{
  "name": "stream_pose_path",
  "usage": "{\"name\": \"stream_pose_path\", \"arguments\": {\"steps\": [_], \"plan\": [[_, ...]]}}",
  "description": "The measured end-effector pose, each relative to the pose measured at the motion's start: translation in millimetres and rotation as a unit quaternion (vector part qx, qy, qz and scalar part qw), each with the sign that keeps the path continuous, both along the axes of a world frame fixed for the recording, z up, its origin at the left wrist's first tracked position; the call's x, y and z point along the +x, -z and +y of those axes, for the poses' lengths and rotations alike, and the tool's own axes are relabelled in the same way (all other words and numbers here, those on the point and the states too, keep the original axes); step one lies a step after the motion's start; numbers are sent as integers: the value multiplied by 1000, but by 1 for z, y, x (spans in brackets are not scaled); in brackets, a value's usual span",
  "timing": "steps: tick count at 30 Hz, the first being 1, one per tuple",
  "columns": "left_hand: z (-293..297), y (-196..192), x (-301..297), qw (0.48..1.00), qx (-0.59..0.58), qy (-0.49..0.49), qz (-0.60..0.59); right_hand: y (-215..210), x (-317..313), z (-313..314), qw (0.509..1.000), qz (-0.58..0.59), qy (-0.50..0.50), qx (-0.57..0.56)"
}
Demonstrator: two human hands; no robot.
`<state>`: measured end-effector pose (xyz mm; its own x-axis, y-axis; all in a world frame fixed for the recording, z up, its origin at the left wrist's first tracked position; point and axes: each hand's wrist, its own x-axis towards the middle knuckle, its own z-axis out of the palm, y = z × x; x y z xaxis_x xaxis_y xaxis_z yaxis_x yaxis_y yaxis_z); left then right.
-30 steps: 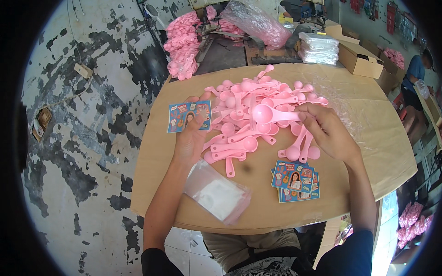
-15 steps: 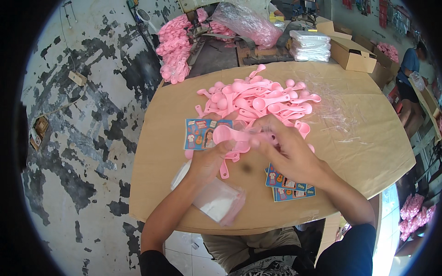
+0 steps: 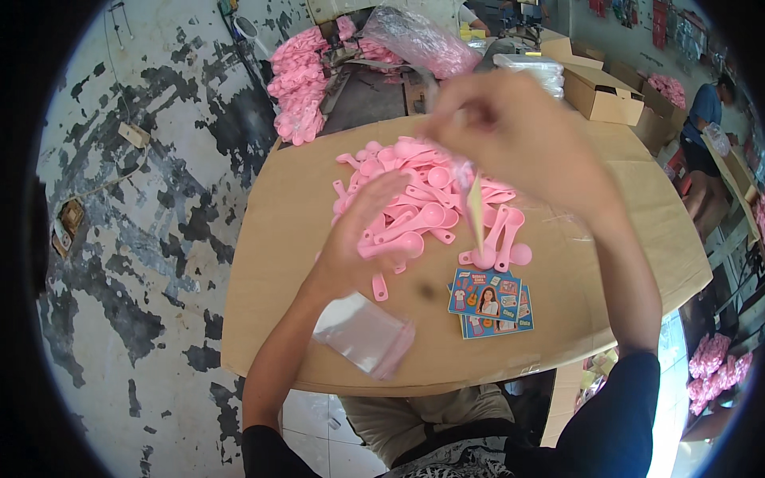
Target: The person is putting a pink plastic object and a small cardboard card into a clear plastic bag and sealing it.
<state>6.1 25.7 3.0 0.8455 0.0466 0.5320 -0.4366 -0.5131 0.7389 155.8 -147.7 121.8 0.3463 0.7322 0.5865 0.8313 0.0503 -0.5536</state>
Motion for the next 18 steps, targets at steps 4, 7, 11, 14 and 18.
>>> {"name": "stream_pose_path", "arguments": {"steps": [4,7,11,14,18], "plan": [[-39,-15,12,997,28,-26,67,31,-11,21,996,-14,-49,-76],[-21,12,28,960,-235,10,149,54,2,35,999,28,-44,14],[-10,-1,8,931,-239,146,236,68,19,30,992,73,-99,1],[-6,9,9,912,-262,170,266,76,31,30,949,213,-205,-108],[-3,14,14,938,-305,14,164,90,31,32,960,197,-171,-98]]}}
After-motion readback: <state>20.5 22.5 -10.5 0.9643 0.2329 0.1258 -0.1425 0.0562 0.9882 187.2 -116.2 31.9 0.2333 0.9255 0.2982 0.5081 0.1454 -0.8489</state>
